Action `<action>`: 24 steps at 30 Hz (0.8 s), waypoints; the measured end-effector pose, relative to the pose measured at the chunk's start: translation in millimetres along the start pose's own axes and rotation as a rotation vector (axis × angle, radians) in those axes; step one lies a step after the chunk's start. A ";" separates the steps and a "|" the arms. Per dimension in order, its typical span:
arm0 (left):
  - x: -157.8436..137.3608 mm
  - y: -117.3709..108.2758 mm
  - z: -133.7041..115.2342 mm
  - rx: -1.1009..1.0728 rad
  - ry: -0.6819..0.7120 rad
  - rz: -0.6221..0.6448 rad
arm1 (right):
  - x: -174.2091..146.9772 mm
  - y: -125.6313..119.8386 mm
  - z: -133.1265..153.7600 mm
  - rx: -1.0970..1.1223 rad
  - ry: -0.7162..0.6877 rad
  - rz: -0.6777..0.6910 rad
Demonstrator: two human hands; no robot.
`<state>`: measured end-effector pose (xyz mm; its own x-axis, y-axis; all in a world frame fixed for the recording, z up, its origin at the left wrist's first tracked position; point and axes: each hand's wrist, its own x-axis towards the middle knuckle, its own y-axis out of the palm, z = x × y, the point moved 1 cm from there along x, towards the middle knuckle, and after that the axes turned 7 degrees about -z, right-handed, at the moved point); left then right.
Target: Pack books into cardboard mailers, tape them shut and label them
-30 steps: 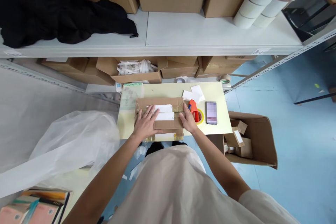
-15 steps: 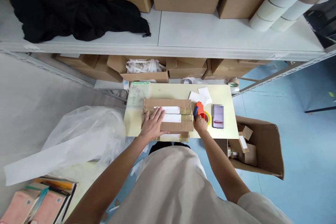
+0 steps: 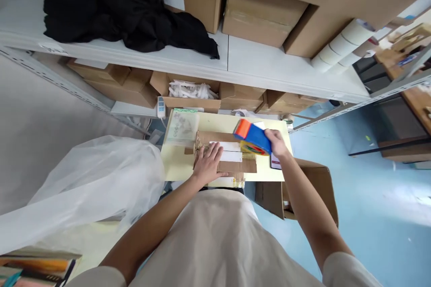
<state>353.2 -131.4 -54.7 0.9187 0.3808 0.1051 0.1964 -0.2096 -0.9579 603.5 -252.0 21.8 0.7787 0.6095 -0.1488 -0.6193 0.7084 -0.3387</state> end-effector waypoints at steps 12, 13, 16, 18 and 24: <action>4.9 -19.9 5.4 -0.620 -0.213 -0.118 | 7.7 26.7 11.3 -0.124 0.050 0.391; 10.4 -23.6 5.9 -0.783 -0.307 -0.153 | 8.7 26.1 10.2 -0.113 0.049 0.400; 28.4 -30.9 5.7 -1.371 -0.585 -0.146 | 9.5 25.2 5.8 -0.073 0.032 0.413; 38.2 -32.9 4.7 -1.679 -0.702 -0.056 | 9.1 25.0 3.3 -0.064 0.018 0.429; 49.9 -27.3 3.7 -1.947 -0.833 0.013 | 8.2 24.5 1.5 -0.081 -0.012 0.431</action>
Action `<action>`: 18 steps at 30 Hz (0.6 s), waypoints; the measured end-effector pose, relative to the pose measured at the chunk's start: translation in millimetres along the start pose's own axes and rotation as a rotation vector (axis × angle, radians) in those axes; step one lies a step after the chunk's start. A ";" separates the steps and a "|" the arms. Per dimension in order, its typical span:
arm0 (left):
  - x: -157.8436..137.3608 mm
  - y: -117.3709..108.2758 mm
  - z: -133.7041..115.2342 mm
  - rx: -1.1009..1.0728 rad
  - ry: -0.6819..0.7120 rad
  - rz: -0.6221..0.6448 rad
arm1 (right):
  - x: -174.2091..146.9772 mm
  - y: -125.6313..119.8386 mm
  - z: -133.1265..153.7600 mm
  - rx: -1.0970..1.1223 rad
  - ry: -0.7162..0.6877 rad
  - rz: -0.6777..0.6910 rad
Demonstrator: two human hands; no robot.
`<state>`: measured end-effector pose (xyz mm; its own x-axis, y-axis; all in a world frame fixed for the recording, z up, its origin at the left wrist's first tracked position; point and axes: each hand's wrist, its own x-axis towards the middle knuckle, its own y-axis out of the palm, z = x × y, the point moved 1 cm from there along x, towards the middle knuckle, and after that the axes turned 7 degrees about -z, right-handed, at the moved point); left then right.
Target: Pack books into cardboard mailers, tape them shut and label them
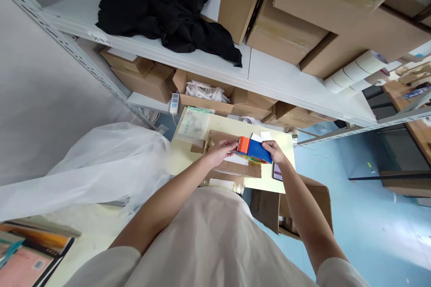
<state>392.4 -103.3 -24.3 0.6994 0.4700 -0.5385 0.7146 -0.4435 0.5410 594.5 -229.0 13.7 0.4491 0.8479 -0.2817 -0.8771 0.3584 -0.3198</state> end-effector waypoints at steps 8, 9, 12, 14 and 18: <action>3.1 -2.3 8.7 -0.090 0.100 -0.048 | -2.1 0.4 -0.7 -0.032 -0.024 -0.040; 1.8 -2.9 7.9 -0.101 0.096 -0.047 | -2.1 0.3 -1.6 -0.030 -0.031 -0.044; -1.3 -2.2 5.6 -0.120 0.011 -0.031 | -2.3 0.0 -4.7 -0.026 -0.032 -0.042; -1.6 0.1 4.9 -0.037 0.027 -0.098 | -2.9 -0.3 -5.4 -0.036 -0.031 -0.039; -2.6 5.1 6.3 0.110 0.186 -0.278 | -5.5 0.6 3.8 -0.086 -0.079 -0.045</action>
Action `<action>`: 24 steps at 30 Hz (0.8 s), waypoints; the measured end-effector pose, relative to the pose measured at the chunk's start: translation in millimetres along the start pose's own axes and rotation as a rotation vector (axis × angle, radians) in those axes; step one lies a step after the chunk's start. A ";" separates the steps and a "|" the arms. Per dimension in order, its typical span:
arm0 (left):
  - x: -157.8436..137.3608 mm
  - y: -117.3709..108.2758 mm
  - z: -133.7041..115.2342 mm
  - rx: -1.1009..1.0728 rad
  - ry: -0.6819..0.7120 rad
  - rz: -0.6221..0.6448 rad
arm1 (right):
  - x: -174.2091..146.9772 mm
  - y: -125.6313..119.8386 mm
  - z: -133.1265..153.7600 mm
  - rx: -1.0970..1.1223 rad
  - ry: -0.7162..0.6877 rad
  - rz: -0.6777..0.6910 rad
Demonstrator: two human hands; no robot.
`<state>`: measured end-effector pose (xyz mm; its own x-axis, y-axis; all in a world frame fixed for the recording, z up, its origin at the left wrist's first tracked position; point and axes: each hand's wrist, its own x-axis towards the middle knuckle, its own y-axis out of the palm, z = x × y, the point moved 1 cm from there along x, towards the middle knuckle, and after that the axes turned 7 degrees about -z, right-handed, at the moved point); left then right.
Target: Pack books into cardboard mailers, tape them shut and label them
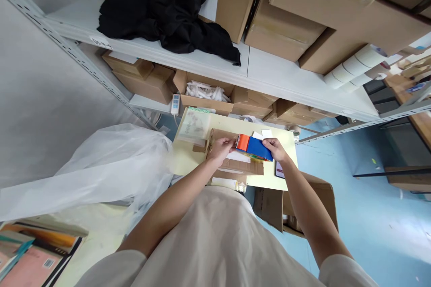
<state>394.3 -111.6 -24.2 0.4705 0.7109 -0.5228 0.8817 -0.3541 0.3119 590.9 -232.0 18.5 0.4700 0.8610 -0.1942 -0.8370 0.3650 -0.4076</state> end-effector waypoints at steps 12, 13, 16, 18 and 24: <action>4.8 -88.8 -27.8 0.014 0.185 -0.285 | -4.8 -14.4 43.4 -0.248 -0.014 -0.005; 8.0 -100.1 -28.1 0.014 0.192 -0.318 | -6.4 -19.0 41.0 -0.269 -0.007 -0.010; 19.4 -125.1 -21.9 0.051 0.160 -0.363 | -9.0 -26.3 32.7 -0.345 0.008 -0.017; 27.4 -133.3 -13.0 0.125 0.114 -0.358 | -8.2 -24.3 28.6 -0.397 0.010 -0.033; 41.6 -127.3 23.3 0.343 0.105 -0.345 | -3.9 -8.9 26.2 -0.424 0.017 -0.035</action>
<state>302.5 -51.1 -104.1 0.1585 0.8728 -0.4617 0.9548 -0.2546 -0.1535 589.2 -229.3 46.3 0.5041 0.8431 -0.1871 -0.6326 0.2129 -0.7446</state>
